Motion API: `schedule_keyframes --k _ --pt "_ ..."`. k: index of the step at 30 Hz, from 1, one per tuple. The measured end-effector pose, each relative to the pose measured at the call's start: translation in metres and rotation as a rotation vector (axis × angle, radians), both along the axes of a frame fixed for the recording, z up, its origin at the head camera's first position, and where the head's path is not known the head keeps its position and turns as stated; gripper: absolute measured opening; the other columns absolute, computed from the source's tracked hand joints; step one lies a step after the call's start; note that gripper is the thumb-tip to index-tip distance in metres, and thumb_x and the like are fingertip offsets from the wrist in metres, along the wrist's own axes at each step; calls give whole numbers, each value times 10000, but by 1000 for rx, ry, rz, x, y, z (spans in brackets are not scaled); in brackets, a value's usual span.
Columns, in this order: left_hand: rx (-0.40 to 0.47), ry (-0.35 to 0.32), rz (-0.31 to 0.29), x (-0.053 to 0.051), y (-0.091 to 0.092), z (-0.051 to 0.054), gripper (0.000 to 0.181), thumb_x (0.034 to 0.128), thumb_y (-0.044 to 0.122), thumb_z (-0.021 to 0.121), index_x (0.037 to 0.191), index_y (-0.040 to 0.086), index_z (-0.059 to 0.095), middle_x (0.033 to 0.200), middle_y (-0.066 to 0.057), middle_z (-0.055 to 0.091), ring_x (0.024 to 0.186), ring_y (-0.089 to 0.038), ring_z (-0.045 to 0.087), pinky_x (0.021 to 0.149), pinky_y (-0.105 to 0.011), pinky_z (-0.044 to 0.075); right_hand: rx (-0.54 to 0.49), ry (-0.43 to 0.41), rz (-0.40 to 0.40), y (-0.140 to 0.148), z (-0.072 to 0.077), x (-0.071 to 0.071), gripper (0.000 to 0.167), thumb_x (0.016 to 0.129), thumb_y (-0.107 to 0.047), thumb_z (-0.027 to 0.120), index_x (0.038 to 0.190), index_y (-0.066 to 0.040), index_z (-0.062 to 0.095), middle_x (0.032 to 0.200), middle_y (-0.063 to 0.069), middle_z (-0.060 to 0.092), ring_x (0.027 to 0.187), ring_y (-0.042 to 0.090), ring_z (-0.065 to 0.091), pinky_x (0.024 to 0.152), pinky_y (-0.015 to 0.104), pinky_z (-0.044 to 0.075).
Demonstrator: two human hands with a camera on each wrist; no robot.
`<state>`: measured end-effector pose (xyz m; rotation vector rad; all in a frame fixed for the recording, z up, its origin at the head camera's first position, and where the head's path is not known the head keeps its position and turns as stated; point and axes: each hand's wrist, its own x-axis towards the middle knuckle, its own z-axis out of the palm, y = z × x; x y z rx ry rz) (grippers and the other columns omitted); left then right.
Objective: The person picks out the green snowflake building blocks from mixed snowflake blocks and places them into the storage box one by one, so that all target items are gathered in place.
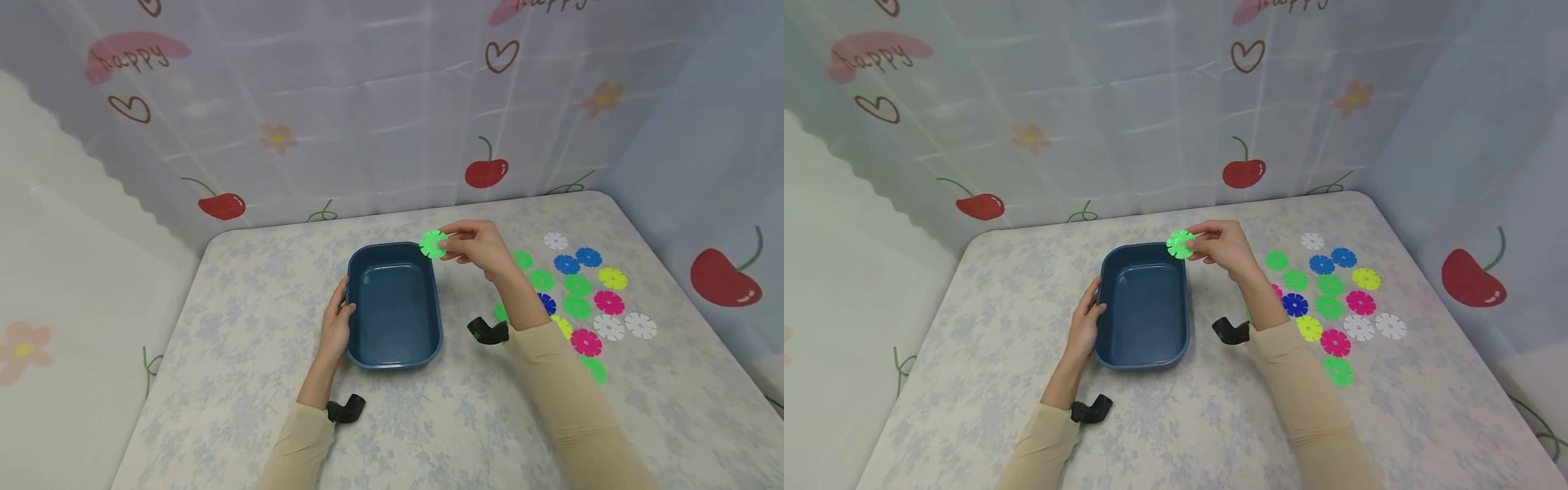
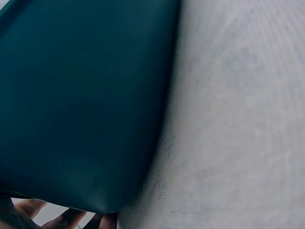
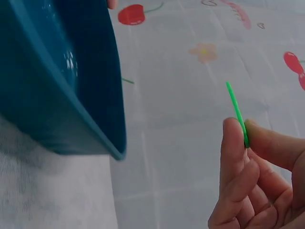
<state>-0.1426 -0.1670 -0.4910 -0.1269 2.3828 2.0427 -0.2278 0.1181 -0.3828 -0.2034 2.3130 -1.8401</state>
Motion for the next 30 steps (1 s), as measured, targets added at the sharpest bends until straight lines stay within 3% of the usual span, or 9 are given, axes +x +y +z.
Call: schedule_keyframes --k 9,18,23,27,30 --pt "8 10 -6 1 -2 -1 541 1044 126 354 1563 247 258 1637 -19 184 1507 -261 165 1202 -510 187 -16 -68 -22 -44 -3 -24 306 900 -153 692 1188 -52 699 797 -93 694 647 82 698 544 226 378" --pt "7 6 7 0 1 -1 551 1035 103 358 1560 243 271 1634 -24 197 1505 -269 175 1198 -510 200 -17 -139 31 -68 -15 -34 320 909 -116 681 1222 -50 678 890 66 735 634 82 690 594 223 522" --pt "9 2 21 0 2 0 558 1026 97 363 1558 242 277 1630 -28 212 1498 -275 194 1193 -515 209 62 -157 101 -73 -21 -38 315 910 -83 671 1220 -31 671 856 92 726 758 248 734 650 277 576" --pt "5 11 27 0 2 0 561 1020 91 367 1558 226 284 1628 -48 221 1493 -297 203 1187 -533 212 124 -144 163 -76 -22 -42 305 904 -46 648 1206 -8 672 809 101 699 871 369 716 596 242 556" --pt "2 18 22 -1 1 -1 558 1019 90 367 1557 215 287 1629 -57 219 1493 -307 200 1184 -540 212 170 -147 196 -78 -23 -44 315 898 -24 632 1211 -2 667 842 133 705 889 385 710 578 232 546"
